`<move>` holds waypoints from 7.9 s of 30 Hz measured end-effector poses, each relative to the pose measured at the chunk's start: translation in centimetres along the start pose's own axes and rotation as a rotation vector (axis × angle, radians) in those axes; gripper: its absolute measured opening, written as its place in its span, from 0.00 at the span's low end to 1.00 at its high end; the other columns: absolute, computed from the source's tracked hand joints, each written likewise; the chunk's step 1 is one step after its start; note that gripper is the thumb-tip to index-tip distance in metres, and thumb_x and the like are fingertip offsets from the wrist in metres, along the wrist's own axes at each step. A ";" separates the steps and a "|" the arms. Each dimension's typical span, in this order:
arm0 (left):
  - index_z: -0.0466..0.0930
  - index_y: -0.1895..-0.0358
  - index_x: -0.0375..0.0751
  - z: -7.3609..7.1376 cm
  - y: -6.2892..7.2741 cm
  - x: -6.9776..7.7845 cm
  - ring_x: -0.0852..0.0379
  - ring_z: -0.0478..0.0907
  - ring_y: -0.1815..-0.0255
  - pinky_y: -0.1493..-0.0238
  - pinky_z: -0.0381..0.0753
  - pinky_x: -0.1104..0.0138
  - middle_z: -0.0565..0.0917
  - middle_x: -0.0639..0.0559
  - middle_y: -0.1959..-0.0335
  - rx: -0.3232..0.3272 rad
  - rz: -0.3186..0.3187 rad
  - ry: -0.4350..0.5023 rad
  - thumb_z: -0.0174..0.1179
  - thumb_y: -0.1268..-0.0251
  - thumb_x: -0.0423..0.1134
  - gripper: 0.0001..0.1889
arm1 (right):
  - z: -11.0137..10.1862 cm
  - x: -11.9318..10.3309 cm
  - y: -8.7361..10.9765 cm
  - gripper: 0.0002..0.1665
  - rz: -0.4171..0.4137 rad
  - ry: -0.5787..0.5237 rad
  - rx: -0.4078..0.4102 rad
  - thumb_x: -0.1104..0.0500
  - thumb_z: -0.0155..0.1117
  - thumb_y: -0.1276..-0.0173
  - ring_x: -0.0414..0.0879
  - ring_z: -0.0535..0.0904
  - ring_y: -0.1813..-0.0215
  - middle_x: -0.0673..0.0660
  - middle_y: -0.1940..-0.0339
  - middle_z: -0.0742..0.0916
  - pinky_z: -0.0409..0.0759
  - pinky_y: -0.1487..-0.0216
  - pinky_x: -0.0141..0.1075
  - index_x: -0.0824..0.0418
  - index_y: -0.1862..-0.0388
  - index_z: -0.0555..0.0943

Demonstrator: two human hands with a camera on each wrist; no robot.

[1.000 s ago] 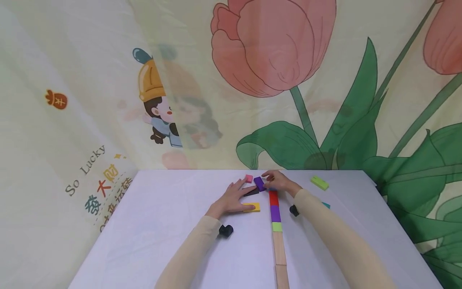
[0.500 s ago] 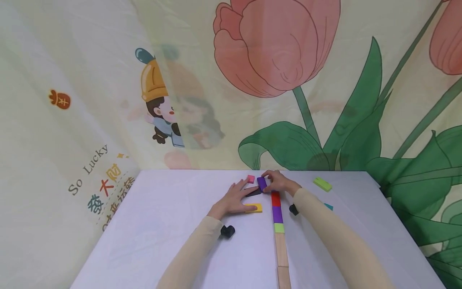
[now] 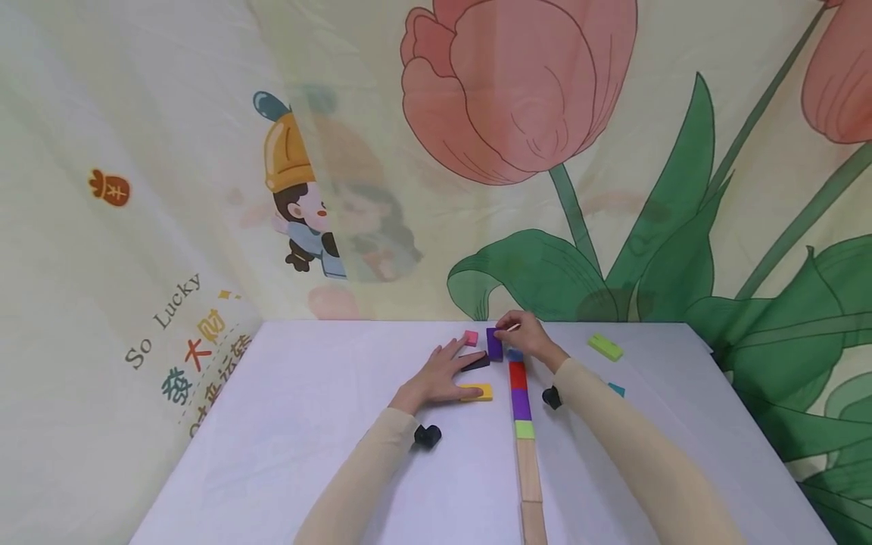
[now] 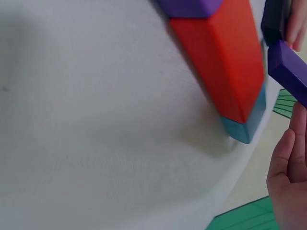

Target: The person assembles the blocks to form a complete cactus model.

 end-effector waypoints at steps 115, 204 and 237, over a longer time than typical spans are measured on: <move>0.60 0.24 0.60 0.2 -0.2 0.2 0.42 0.44 0.20 0.24 0.41 0.45 0.47 0.46 0.19 0.007 0.005 0.029 0.58 0.40 0.65 0.41 | -11.4 9.9 17.8 0.47 0.254 0.286 -0.006 0.54 0.75 0.42 0.69 0.69 0.46 0.81 0.44 0.68 0.77 0.46 0.59 0.80 0.35 0.64; 0.61 0.24 0.61 0.3 -0.1 0.2 0.44 0.43 0.20 0.24 0.40 0.46 0.47 0.48 0.19 0.015 -0.014 0.043 0.58 0.41 0.66 0.41 | -13.3 9.3 9.2 0.22 0.178 0.340 0.363 0.64 0.55 0.31 0.69 0.77 0.46 0.76 0.45 0.80 0.76 0.50 0.58 0.76 0.41 0.73; 0.61 0.24 0.61 0.3 0.4 0.0 0.43 0.43 0.20 0.24 0.41 0.45 0.46 0.47 0.19 0.014 -0.019 0.063 0.57 0.43 0.68 0.42 | -5.5 7.1 13.8 0.19 0.155 -0.046 -0.082 0.64 0.70 0.37 0.48 0.76 0.64 0.56 0.65 0.82 0.80 0.67 0.35 0.67 0.47 0.81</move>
Point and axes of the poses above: each hand's wrist, its own y-axis away from the middle knuckle, its own z-axis out of the palm, x = y × z, the point moved 7 cm from there along -y, towards the middle knuckle
